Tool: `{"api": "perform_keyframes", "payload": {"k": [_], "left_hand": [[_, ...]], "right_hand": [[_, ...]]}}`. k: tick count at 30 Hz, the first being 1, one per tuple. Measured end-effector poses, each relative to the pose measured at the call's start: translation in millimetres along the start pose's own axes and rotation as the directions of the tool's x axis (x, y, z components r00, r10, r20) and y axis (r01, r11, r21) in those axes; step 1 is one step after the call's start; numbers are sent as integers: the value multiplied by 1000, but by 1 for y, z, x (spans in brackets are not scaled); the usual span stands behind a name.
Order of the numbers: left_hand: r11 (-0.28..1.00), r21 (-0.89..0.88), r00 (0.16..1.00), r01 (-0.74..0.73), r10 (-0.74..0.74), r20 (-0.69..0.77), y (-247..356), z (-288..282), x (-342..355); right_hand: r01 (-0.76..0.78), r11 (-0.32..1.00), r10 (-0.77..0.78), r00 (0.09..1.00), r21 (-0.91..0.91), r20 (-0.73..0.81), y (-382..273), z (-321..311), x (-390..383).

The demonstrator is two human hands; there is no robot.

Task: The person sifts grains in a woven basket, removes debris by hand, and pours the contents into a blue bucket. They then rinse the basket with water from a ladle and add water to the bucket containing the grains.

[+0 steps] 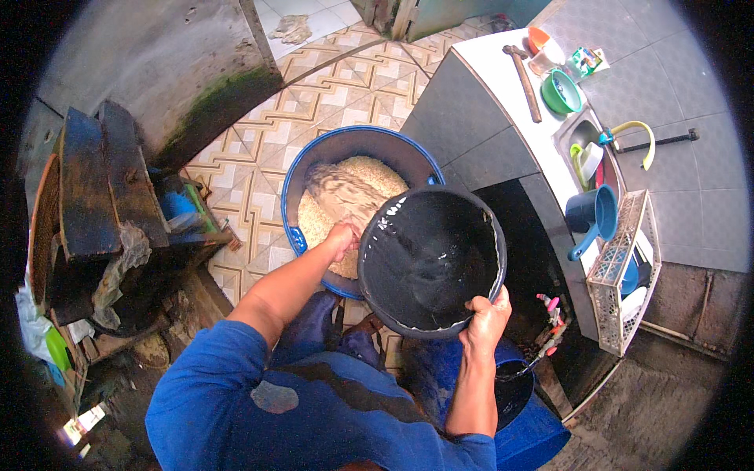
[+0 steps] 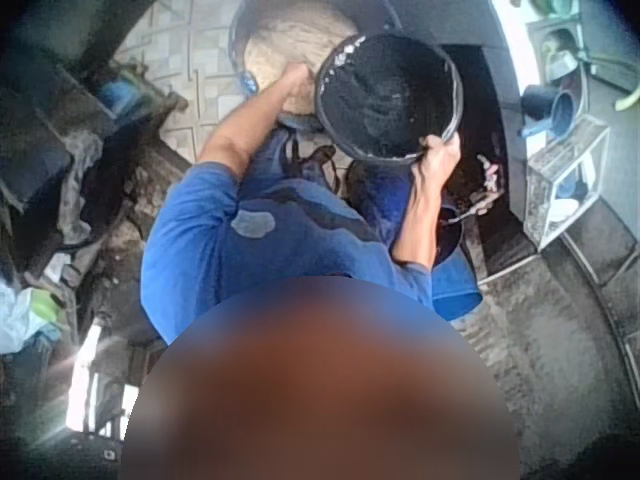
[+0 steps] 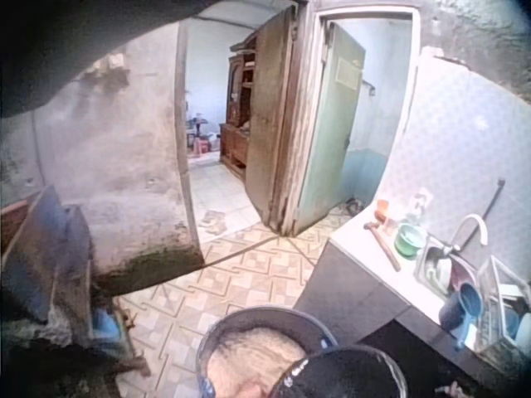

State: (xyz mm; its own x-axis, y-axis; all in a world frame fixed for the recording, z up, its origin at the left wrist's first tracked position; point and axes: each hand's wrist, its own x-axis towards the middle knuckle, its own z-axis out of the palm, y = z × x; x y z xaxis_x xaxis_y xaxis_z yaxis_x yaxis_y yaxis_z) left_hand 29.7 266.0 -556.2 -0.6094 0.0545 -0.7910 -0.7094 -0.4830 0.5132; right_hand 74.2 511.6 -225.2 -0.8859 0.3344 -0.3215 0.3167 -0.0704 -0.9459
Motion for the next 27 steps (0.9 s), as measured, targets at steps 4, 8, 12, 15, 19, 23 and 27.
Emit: {"api": "perform_keyframes", "payload": {"k": [4,8,12,15,19,23,27], "left_hand": [[995,82,997,57,-62,48,-10,19,-13],[986,92,989,140,-144,32,-19,53,-30],[972,-37,970,233,-229,82,-56,68,-5],[985,-106,967,137,-110,229,-99,66,32],[938,-233,911,256,-153,383,-82,85,36],[1000,-13,987,-25,26,157,-58,111,64],[993,92,996,-78,74,53,4,132,65]], "right_hand": [[37,989,-43,998,-143,-39,-10,7,-2],[161,923,-175,985,-349,-7,-1,-15,3],[234,850,-269,963,-471,-6,-18,-6,-1],[294,795,-350,937,-530,-5,-23,-1,5],[378,688,-504,863,-620,-33,-21,2,7],[472,436,-678,732,-767,66,-35,23,12],[582,209,-801,563,-786,204,-46,47,27]]}}
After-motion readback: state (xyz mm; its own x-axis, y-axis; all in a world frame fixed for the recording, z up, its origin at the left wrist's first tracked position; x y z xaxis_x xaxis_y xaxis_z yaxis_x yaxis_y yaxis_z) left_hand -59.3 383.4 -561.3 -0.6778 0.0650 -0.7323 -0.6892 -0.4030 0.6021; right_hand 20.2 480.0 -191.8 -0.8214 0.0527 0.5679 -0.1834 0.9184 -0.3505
